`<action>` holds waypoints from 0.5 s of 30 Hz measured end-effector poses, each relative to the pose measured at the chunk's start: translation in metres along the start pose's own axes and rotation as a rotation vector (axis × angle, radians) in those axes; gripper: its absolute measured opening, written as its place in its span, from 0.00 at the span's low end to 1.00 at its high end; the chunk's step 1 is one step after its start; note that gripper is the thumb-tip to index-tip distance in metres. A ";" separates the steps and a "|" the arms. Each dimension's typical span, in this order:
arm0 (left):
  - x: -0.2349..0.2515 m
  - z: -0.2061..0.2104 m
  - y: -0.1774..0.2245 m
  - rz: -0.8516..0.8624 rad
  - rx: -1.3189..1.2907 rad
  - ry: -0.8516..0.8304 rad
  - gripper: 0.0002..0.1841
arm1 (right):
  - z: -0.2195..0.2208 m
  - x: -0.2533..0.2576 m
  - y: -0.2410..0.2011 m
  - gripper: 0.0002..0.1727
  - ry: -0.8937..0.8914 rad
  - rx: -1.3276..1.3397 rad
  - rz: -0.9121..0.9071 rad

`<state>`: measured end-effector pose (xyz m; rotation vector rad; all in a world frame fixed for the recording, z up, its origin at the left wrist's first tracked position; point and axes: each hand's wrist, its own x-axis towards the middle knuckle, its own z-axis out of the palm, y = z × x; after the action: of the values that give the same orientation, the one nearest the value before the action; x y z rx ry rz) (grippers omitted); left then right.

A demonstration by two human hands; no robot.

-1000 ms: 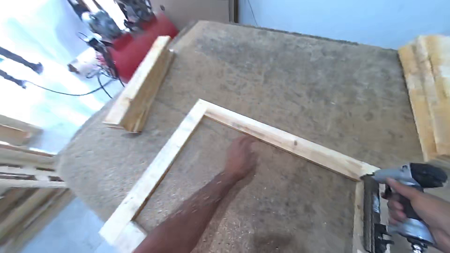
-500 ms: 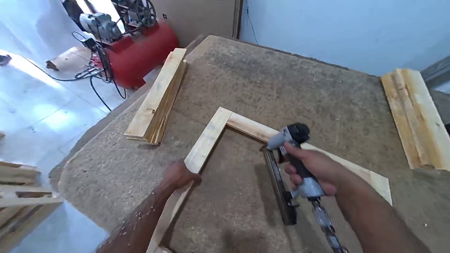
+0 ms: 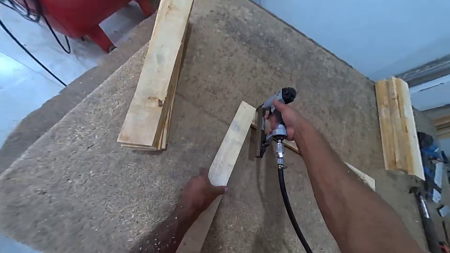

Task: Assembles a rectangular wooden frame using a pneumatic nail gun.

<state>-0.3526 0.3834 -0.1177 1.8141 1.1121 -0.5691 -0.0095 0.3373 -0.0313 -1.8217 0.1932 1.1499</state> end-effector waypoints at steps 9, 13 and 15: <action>-0.002 -0.003 0.000 0.049 0.040 -0.031 0.51 | 0.020 -0.002 0.007 0.33 0.088 -0.082 0.000; -0.003 -0.003 -0.001 0.041 0.049 -0.037 0.49 | 0.027 -0.011 0.009 0.33 0.108 -0.073 0.026; -0.003 -0.004 -0.001 0.036 0.054 -0.045 0.49 | 0.029 -0.015 0.012 0.33 0.114 -0.061 0.041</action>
<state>-0.3554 0.3851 -0.1141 1.8553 1.0410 -0.6207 -0.0427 0.3483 -0.0308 -1.9469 0.2656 1.0913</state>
